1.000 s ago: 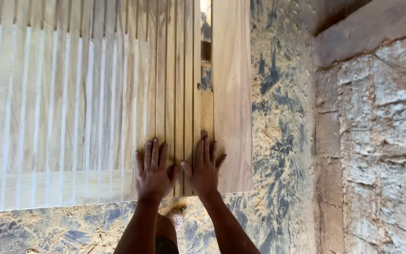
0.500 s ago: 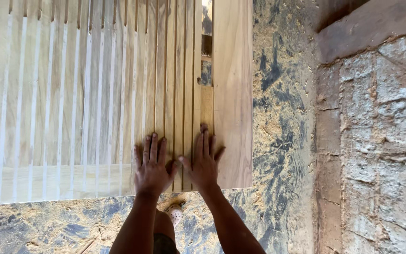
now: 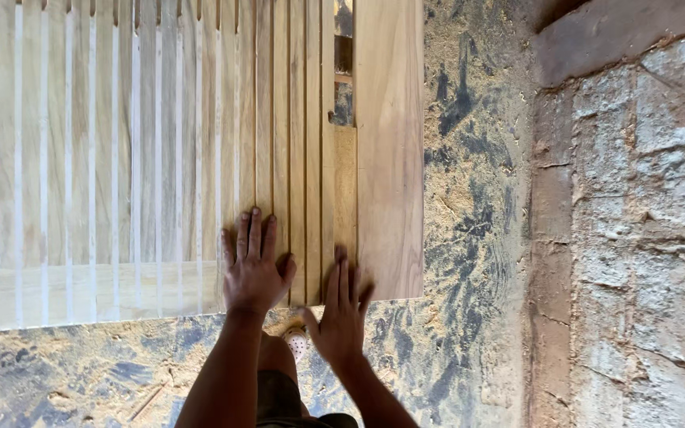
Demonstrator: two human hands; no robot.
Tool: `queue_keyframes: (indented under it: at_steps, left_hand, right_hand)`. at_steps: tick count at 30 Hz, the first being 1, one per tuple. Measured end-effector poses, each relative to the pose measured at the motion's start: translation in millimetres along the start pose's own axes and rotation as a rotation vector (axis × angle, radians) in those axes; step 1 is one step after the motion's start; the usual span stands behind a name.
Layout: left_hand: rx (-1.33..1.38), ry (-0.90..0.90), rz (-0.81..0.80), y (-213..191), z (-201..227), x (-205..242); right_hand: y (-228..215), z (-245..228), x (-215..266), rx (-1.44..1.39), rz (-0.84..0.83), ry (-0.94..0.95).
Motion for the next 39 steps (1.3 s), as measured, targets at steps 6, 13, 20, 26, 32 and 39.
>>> queue_keyframes:
  at_steps: [6, 13, 20, 26, 32, 39]
  left_hand:
    - [-0.011, 0.028, -0.033, -1.1, -0.3, -5.7]
    - [0.022, 0.017, -0.001, -4.0, 0.7, -9.3]
    - [0.001, 0.016, 0.017, -6.0, 2.9, -3.0]
    - [-0.001, 0.030, 0.039, -4.5, 1.5, 3.5]
    - [-0.042, 0.029, 0.039, -2.4, 0.5, 1.3]
    - [0.040, 0.032, 0.013, -0.2, 0.3, 2.1]
  right_hand:
    - [10.3, 15.6, -89.9, 0.032, 0.013, 0.014]
    - [-0.3, 7.2, -38.0, -0.050, 0.036, 0.003]
    - [0.9, 21.6, -24.4, 0.070, -0.034, 0.034]
    - [10.3, 25.5, -27.3, 0.027, -0.003, 0.061]
    - [-2.9, 18.6, 11.0, 0.018, -0.070, 0.095]
    - [14.6, 33.4, -63.9, 0.014, -0.019, 0.058]
Point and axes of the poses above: each hand's wrist, its own x-axis away from the middle knuckle, its own y-axis out of the palm, z = x × y, the point moved 4 cm from there along -x, towards the middle knuckle, and after that the axes turned 1 degree about x, right-handed, at the moved point
